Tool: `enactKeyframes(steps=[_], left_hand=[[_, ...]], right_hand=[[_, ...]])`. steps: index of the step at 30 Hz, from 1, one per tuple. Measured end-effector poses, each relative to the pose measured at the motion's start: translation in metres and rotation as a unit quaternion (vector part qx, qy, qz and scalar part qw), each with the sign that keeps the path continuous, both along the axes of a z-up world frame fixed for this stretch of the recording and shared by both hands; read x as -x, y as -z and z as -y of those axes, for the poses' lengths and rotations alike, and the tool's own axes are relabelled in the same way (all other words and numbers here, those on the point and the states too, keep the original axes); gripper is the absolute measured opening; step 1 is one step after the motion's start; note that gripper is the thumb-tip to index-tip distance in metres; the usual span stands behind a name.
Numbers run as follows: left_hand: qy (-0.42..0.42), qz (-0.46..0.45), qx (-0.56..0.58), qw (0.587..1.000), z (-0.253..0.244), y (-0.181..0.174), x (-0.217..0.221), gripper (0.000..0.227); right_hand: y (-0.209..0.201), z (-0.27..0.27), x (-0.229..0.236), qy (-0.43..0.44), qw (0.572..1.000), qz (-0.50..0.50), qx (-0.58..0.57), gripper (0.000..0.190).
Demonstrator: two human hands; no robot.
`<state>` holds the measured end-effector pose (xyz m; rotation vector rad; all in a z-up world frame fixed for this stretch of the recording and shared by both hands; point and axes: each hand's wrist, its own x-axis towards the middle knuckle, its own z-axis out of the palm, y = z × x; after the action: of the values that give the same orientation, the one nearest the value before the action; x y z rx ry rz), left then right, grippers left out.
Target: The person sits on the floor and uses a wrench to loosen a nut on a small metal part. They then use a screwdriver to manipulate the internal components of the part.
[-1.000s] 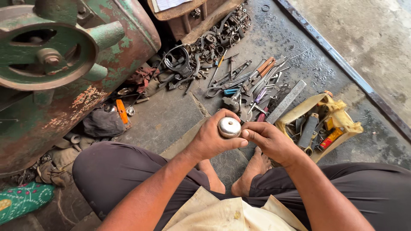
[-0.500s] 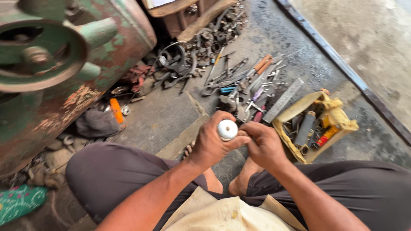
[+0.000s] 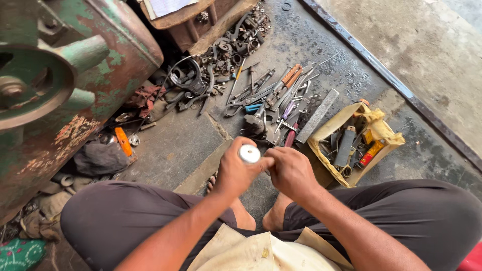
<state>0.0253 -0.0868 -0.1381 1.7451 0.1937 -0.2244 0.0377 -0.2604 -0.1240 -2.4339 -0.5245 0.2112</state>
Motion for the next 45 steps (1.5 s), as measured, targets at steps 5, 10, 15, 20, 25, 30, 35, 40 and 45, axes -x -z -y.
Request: enactKeyframes(steps=[5, 10, 15, 20, 25, 30, 35, 40, 45], left_hand=[[-0.042, -0.182, 0.305, 0.934, -0.010, 0.011, -0.019, 0.077], [-0.060, -0.207, 0.337, 0.917, -0.016, 0.014, -0.025, 0.082], [-0.020, -0.156, 0.398, 0.904, -0.013, 0.019, -0.018, 0.073], [-0.004, -0.115, 0.418, 0.901, -0.003, 0.024, -0.012, 0.052], [0.002, -0.168, 0.268, 0.948, -0.004, 0.030, -0.009, 0.014], [0.019, -0.181, 0.260, 0.948, -0.005, 0.027, -0.009, 0.020], [-0.004, -0.185, 0.307, 0.934, 0.000, 0.019, -0.008, 0.010], [0.021, -0.190, 0.290, 0.938, 0.002, 0.018, -0.006, 0.012], [-0.032, -0.195, 0.227, 0.954, 0.009, 0.029, -0.004, 0.024]], right_hand=[[0.008, 0.008, -0.020, 0.067, 0.932, -0.287, -0.210, 0.023], [0.006, 0.010, -0.028, 0.035, 0.909, -0.279, -0.309, 0.033], [0.010, 0.000, -0.016, 0.093, 0.941, -0.226, -0.235, 0.025], [0.011, 0.002, -0.016, 0.108, 0.948, -0.156, -0.255, 0.025], [0.010, 0.000, -0.014, 0.065, 0.938, -0.195, -0.280, 0.033], [0.007, -0.005, -0.013, 0.123, 0.950, -0.176, -0.226, 0.039], [0.016, -0.013, -0.010, 0.115, 0.869, -0.263, -0.402, 0.048], [0.023, -0.014, -0.005, 0.169, 0.860, -0.247, -0.413, 0.039], [0.011, -0.022, 0.003, 0.174, 0.942, -0.113, -0.265, 0.015]])
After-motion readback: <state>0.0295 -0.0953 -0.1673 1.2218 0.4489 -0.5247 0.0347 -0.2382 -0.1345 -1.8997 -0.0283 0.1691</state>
